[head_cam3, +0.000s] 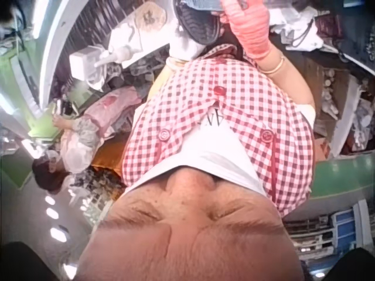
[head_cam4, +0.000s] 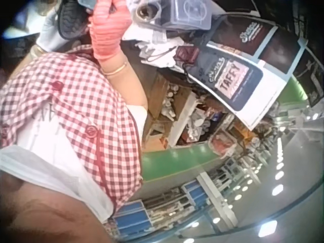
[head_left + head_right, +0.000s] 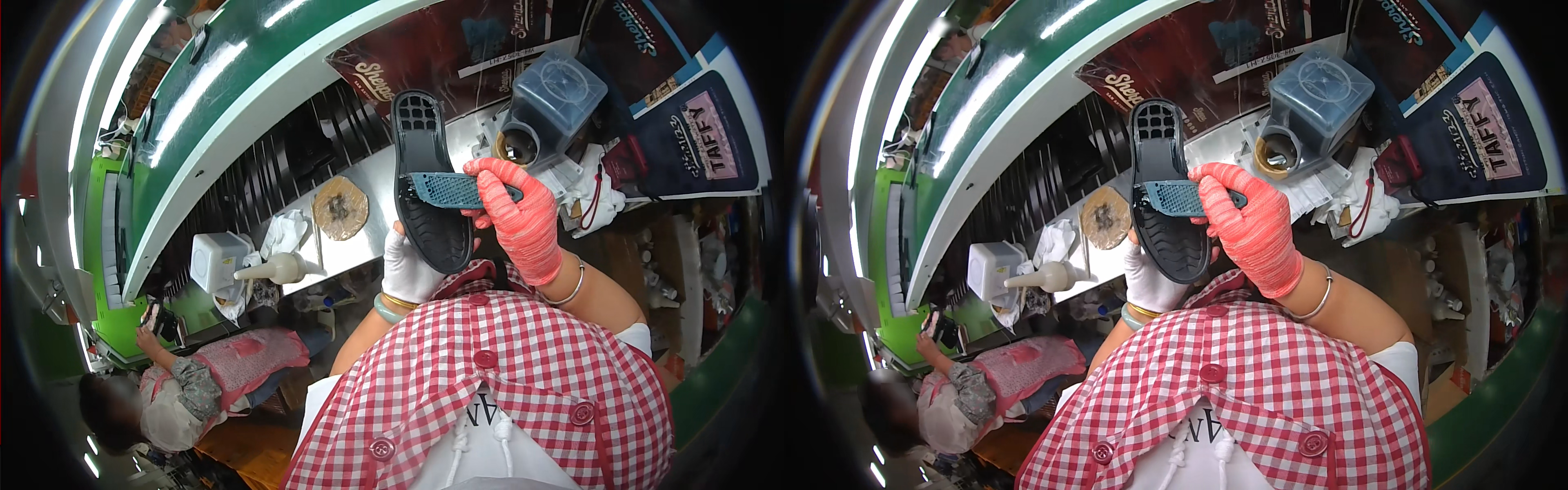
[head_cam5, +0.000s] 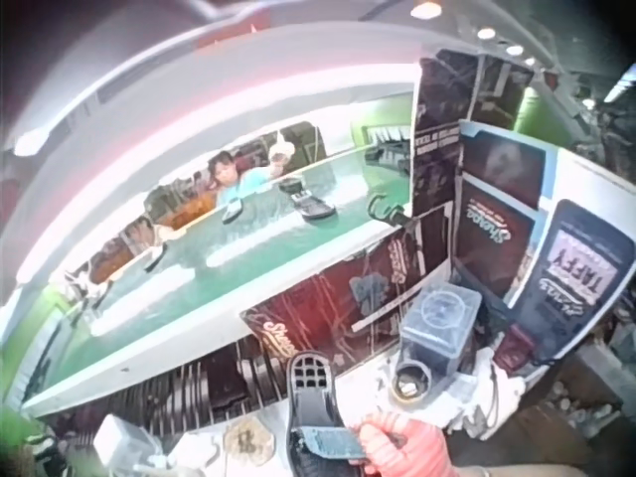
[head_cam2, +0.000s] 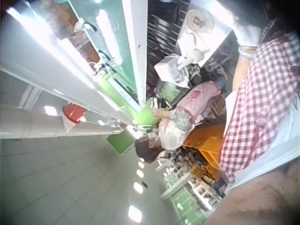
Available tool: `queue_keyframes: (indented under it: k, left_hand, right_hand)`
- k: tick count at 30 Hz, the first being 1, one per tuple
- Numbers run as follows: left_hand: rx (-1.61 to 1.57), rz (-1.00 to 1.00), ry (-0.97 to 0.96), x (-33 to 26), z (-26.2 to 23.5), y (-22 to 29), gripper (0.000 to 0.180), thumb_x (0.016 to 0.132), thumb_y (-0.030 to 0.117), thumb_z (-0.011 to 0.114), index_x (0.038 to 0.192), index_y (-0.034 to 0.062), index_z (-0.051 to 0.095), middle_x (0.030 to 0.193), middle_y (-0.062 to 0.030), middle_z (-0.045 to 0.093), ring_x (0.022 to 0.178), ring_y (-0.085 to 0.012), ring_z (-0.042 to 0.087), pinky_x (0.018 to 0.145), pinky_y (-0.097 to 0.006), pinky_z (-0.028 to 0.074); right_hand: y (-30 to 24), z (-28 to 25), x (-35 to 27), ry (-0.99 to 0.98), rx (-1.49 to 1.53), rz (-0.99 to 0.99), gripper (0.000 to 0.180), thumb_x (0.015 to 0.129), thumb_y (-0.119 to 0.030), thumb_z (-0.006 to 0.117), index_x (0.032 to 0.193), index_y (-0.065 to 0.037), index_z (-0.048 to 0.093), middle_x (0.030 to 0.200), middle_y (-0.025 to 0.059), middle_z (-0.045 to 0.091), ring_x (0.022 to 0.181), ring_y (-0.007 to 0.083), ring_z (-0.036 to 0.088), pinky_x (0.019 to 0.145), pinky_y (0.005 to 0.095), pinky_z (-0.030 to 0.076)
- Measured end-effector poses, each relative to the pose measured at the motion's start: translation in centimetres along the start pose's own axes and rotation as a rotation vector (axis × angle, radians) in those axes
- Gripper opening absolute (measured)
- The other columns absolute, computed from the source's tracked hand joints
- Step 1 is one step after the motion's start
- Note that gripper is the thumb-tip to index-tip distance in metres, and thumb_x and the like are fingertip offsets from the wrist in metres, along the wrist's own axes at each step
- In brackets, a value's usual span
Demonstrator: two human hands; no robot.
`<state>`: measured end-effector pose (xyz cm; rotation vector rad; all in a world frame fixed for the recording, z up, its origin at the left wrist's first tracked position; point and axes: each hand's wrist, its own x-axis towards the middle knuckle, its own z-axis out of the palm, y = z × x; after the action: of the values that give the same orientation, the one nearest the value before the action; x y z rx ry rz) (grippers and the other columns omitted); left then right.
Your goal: The person picks up black shoes from yellow crates and scrubs the soles with a blue brush. They repeatedly dip the brush into a container of liquid and scrub the shoe soles at a workstation, handling the shoes one at a time.
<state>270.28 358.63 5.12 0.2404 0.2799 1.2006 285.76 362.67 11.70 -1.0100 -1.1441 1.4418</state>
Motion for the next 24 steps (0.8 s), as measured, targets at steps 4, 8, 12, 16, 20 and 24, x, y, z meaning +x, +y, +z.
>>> queue_keyframes:
  k: [4, 8, 12, 16, 20, 24]
  left_hand:
    - [0.046, -0.010, -0.013, -0.2, 0.5, -0.1, 0.081, 0.077, 0.050, 0.065, 0.138, 0.0101, 0.031, 0.136, -0.0142, 0.039, 0.123, -0.0325, 0.043, 0.098, -0.050, 0.041]
    - [0.104, -0.008, -0.009, -0.4, 0.7, -0.1, 0.089, 0.072, 0.051, 0.071, 0.138, 0.0102, 0.029, 0.135, -0.0144, 0.039, 0.121, -0.0380, 0.044, 0.093, -0.053, 0.044]
    - [0.108, -0.056, -0.039, -0.7, 0.2, -0.2, 0.084, 0.076, 0.051, 0.066, 0.138, 0.0078, 0.030, 0.134, -0.0162, 0.040, 0.123, -0.0385, 0.041, 0.098, -0.050, 0.041]
    - [0.136, -0.048, -0.089, -1.1, 0.1, -0.1, 0.081, 0.078, 0.049, 0.065, 0.138, 0.0070, 0.030, 0.133, -0.0171, 0.041, 0.124, -0.0386, 0.041, 0.099, -0.050, 0.040]
    - [0.145, -0.074, -0.084, -1.2, 0.3, -0.2, 0.081, 0.079, 0.050, 0.063, 0.138, 0.0067, 0.030, 0.133, -0.0172, 0.041, 0.124, -0.0381, 0.041, 0.099, -0.050, 0.041]
    - [0.110, -0.078, -0.043, -1.5, 0.0, -0.5, 0.082, 0.078, 0.051, 0.063, 0.138, 0.0067, 0.029, 0.134, -0.0173, 0.040, 0.123, -0.0372, 0.042, 0.099, -0.049, 0.041]
  right_hand:
    - [-0.4, 0.0, 0.5, 0.053, 0.004, -0.092, 0.020, 0.092, -0.015, 0.054, 0.104, -0.001, 0.062, 0.086, 0.0053, 0.064, 0.066, 0.0093, 0.062, 0.054, 0.0186, 0.048]
    - [-1.4, -0.2, 0.9, 0.059, 0.040, -0.038, 0.018, 0.091, -0.013, 0.055, 0.100, 0.000, 0.063, 0.080, 0.0052, 0.065, 0.063, 0.0090, 0.061, 0.053, 0.0189, 0.048]
    - [-1.4, -0.4, 1.5, 0.082, 0.048, -0.163, 0.018, 0.091, -0.014, 0.054, 0.099, -0.001, 0.063, 0.080, 0.0052, 0.064, 0.063, 0.0090, 0.062, 0.053, 0.0191, 0.048]
    - [-2.2, -0.5, 2.1, 0.089, 0.034, -0.152, 0.018, 0.091, -0.015, 0.054, 0.100, -0.002, 0.064, 0.081, 0.0053, 0.065, 0.065, 0.0094, 0.063, 0.052, 0.0193, 0.048]
    - [-2.9, -0.8, 3.4, 0.094, 0.035, -0.159, 0.019, 0.091, -0.016, 0.054, 0.099, -0.002, 0.064, 0.082, 0.0056, 0.065, 0.067, 0.0099, 0.064, 0.052, 0.0194, 0.048]
    - [-3.2, -1.1, 2.9, 0.022, -0.024, -0.148, 0.019, 0.090, -0.015, 0.054, 0.099, 0.000, 0.063, 0.083, 0.0062, 0.064, 0.065, 0.0098, 0.063, 0.052, 0.0196, 0.048]
